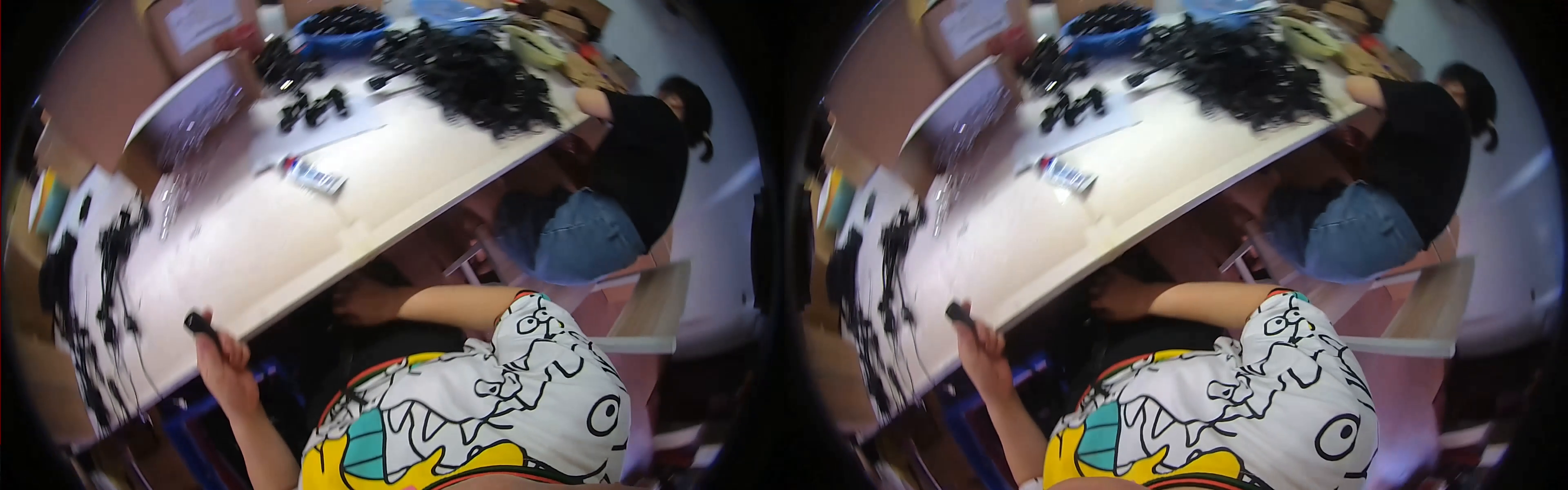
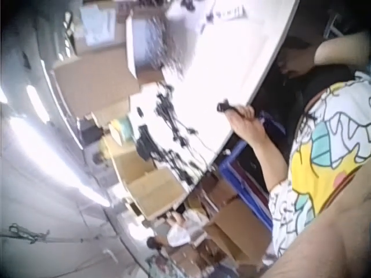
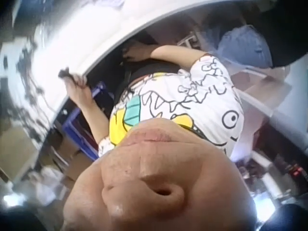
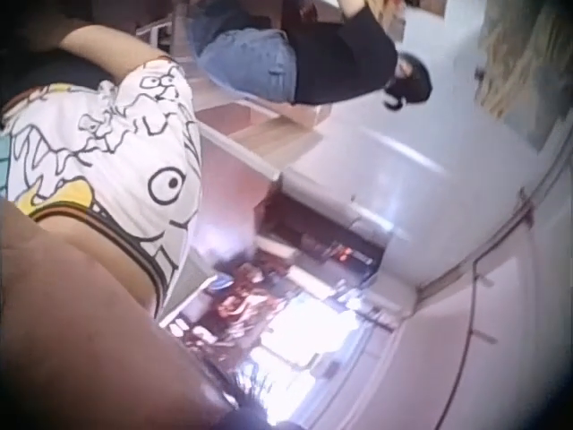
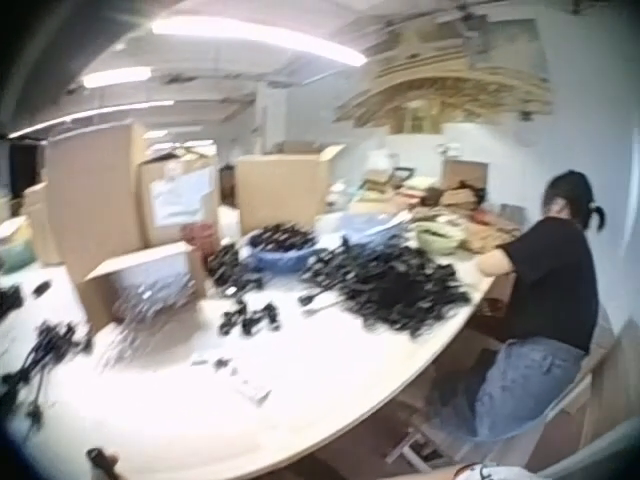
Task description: The person applies glue from a tube to an electronic housing, then inserts small LED components and a cable into the housing by hand.
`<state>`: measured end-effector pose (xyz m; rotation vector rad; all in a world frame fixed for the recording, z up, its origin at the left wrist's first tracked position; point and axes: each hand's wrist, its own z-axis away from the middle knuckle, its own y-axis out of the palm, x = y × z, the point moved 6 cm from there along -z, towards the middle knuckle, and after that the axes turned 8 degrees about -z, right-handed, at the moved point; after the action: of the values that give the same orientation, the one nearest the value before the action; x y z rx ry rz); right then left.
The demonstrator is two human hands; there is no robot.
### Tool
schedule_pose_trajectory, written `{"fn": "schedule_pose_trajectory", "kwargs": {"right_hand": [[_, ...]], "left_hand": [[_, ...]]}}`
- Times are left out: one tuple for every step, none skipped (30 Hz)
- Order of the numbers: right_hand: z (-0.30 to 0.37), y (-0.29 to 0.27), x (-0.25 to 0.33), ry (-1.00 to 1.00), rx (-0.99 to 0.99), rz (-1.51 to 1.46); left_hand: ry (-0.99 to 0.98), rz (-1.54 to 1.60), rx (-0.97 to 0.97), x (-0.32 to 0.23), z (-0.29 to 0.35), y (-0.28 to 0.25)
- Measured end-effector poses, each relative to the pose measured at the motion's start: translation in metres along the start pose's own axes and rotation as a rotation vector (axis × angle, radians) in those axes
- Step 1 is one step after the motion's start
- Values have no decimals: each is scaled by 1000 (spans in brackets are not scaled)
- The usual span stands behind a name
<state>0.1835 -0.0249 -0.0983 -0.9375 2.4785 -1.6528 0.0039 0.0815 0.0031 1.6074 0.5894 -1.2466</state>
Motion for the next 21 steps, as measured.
{"fn": "schedule_pose_trajectory", "kwargs": {"right_hand": [[-10, -28, 8, 48, -97, -44], [-9, -57, 13, 112, -193, -79], [-10, -70, 12, 345, -131, -413], [-7, -72, 13, 569, -70, -760], [-8, -72, 16, 570, -108, -904], [-11, -81, 23, 469, -175, -766], [-13, -87, 31, 521, -139, -951], [-16, -92, 40, 571, -99, -1137], [-19, -92, 45, 542, -81, -1287], [-20, -96, 47, 541, -84, -1285], [-21, -101, 50, 584, -110, -1419], [-21, -106, 50, 628, -143, -1553], [-21, -116, 42, 628, -146, -1364], [-21, -133, 32, 635, -133, -1233], [-19, -157, 17, 500, -232, -957], [-18, -182, 4, 608, -169, -926], [-21, -216, -7, 488, -273, -621], [-15, -239, -33, 571, -311, -445], [-11, -277, -47, 551, -428, -283], [-3, -310, -73, 635, -441, -184], [-9, -340, -93, 700, -429, -25]], "left_hand": [[28, -12, -25, -6, 2, 3], [38, -15, -36, -5, 1, 16], [36, -7, -3, -4, 0, 32], [44, 84, -9, -5, 0, 43], [50, 173, -21, -4, 1, 53], [43, 171, -2, -4, -1, 67], [53, 243, 50, -2, -4, 81], [62, 314, 99, -2, -7, 95], [107, 321, 90, -5, -10, 103], [108, 321, 93, -6, -13, 110], [88, 377, 118, -6, -17, 117], [66, 431, 147, -6, -20, 126], [108, 358, 151, -8, -22, 131], [182, 332, 296, -11, -26, 139], [179, 330, 300, -11, -27, 142], [159, 174, 287, -8, -27, 145], [141, 13, 267, -5, -29, 145], [123, -15, 289, -3, -28, 143], [129, -63, 285, -2, -25, 143], [134, -111, 280, 0, -22, 142], [143, -125, 254, -1, -21, 129]]}}
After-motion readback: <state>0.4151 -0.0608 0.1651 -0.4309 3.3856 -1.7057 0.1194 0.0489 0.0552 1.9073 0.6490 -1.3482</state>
